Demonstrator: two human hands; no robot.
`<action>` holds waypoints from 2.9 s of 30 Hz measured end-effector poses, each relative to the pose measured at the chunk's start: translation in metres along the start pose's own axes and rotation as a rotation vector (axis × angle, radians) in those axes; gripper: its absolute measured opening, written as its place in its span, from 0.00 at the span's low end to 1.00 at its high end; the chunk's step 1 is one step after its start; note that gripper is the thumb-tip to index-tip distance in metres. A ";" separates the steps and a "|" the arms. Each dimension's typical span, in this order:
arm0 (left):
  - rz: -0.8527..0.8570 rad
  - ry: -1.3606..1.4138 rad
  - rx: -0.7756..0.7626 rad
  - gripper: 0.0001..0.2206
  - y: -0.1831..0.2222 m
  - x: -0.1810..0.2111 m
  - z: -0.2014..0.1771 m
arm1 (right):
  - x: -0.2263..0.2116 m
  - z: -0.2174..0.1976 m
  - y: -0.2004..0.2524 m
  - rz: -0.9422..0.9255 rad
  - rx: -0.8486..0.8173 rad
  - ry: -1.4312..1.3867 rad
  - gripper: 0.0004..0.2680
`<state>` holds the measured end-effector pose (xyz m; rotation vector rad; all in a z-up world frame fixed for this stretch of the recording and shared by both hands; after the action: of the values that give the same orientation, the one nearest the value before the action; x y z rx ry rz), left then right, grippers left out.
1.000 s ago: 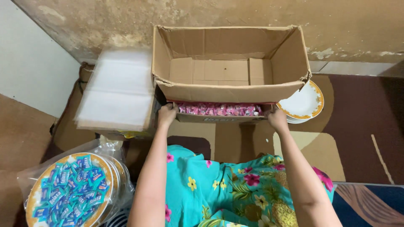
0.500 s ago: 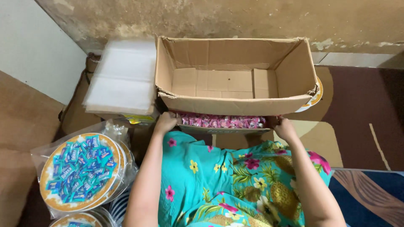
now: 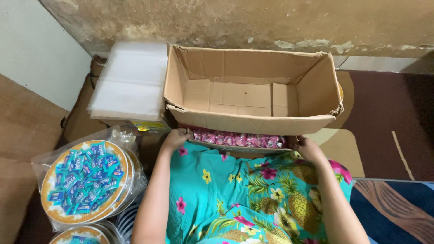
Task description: Packaging plates of candies into plastic bags and organizing them in cardboard boxes
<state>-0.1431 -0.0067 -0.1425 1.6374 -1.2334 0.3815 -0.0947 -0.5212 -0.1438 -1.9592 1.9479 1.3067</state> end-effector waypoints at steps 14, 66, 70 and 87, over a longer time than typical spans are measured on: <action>0.169 0.426 0.282 0.28 0.106 0.108 -0.110 | -0.071 -0.140 0.114 -0.209 0.386 -0.642 0.19; 0.288 0.278 0.474 0.33 -0.009 0.090 -0.073 | -0.058 -0.090 -0.048 -0.469 0.404 -0.662 0.23; 0.200 0.295 0.467 0.32 -0.053 0.043 -0.074 | -0.063 -0.087 -0.040 -0.436 0.414 -0.623 0.24; 0.914 -0.635 1.005 0.07 -0.001 0.101 -0.005 | -0.064 -0.024 -0.015 -0.447 0.929 -0.064 0.04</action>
<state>-0.0980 -0.0561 -0.0672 1.9553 -2.5458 1.2668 -0.0589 -0.4835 -0.0975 -1.6469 1.5087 0.2471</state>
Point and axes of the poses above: each hand's wrist, its own y-axis away from the middle knuckle, its own z-axis out of the palm, x = y × z, the point moved 6 cm from there along -y, towards the middle knuckle, and after that the axes turned 12 degrees about -x, right-handed, at the moved point
